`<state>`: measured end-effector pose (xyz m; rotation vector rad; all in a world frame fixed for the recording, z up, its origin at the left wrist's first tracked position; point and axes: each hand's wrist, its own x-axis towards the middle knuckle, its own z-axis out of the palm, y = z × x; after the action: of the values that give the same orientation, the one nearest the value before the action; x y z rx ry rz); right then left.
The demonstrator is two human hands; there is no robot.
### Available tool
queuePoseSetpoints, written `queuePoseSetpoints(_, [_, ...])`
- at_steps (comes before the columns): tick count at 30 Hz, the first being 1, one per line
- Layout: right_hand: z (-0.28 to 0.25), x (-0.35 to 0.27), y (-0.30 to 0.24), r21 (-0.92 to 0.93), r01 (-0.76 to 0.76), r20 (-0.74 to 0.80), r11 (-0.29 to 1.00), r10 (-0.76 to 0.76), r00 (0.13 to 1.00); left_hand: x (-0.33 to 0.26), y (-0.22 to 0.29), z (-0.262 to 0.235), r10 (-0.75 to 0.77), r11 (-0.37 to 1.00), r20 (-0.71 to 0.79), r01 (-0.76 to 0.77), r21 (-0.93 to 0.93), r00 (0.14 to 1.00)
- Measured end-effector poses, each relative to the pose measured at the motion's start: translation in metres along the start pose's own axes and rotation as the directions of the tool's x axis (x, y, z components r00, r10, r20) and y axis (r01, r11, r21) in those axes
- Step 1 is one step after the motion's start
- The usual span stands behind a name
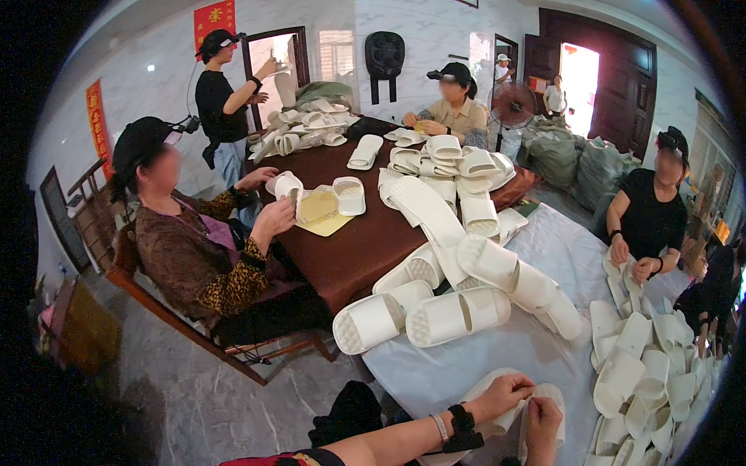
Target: Inspecting manufactured slippers and packing them into plastic bags in a workshop.
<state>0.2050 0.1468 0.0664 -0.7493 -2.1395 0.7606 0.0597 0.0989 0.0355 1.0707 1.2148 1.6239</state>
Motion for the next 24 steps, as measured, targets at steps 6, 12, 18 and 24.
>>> queuePoseSetpoints(6, [0.002, 0.007, -0.022, -0.114, -0.008, 0.007, 0.993, 0.009, 1.000, 0.000, -0.007, 0.002, -0.011, 0.999, -0.006, 0.011, -0.043, 1.000])
queuePoseSetpoints(12, [0.005, 0.010, -0.024, -0.275, -0.010, 0.017, 0.961, 0.015, 1.000, 0.001, -0.005, 0.000, 0.005, 1.000, -0.016, -0.005, 0.016, 1.000])
queuePoseSetpoints(18, [0.008, 0.004, -0.028, -0.334, -0.043, -0.032, 0.942, 0.034, 0.999, 0.004, -0.011, -0.001, -0.013, 0.999, -0.004, 0.013, 0.031, 1.000])
queuePoseSetpoints(24, [0.006, -0.001, -0.034, -0.278, -0.015, -0.076, 0.960, -0.007, 0.997, 0.005, -0.011, -0.001, -0.070, 0.996, -0.008, 0.070, -0.047, 0.997])
